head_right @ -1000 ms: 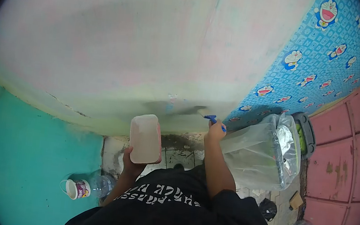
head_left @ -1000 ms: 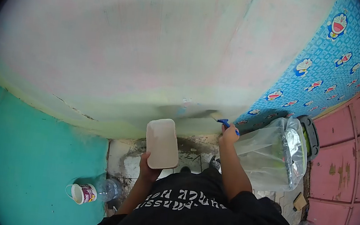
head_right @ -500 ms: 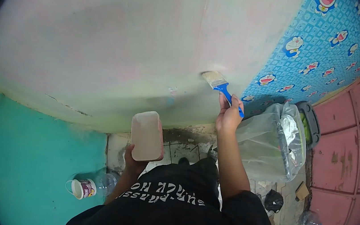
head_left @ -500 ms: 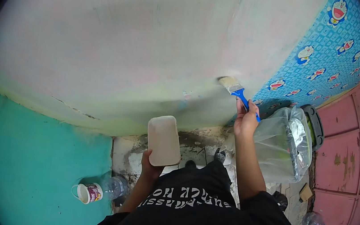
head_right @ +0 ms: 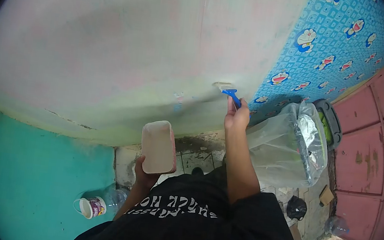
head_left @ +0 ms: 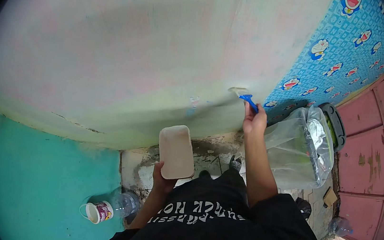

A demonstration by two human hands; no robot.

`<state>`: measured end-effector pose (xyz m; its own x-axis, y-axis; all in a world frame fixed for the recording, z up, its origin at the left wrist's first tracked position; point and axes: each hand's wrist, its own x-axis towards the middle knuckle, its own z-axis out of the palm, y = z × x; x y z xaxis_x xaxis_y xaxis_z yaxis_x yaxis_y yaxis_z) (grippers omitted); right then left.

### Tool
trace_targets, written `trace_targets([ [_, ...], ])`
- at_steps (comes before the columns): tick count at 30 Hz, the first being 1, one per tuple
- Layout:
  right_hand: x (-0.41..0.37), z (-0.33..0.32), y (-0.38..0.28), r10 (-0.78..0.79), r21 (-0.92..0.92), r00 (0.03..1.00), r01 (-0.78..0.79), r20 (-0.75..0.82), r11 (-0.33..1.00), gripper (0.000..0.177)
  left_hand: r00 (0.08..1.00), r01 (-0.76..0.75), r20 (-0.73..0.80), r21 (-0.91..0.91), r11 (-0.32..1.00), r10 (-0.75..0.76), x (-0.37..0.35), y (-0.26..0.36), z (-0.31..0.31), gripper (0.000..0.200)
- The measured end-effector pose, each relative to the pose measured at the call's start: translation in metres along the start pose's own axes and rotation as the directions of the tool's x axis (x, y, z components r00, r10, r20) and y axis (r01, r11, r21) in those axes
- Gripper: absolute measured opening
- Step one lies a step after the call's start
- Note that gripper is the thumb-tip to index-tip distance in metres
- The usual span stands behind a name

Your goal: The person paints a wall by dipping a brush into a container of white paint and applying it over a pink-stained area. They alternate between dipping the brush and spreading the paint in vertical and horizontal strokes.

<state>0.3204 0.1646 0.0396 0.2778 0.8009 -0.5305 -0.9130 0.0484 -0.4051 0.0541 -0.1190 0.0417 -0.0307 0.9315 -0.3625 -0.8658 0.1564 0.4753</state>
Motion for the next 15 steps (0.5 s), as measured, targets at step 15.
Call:
trace_targets([
  [15, 0.003, 0.007, 0.028, 0.018, 0.026, 0.999, -0.017, -0.044, 1.0, 0.026, 0.999, 0.013, 0.052, 0.002, 1.0, -0.013, 0.018, -0.002, -0.009, 0.061],
])
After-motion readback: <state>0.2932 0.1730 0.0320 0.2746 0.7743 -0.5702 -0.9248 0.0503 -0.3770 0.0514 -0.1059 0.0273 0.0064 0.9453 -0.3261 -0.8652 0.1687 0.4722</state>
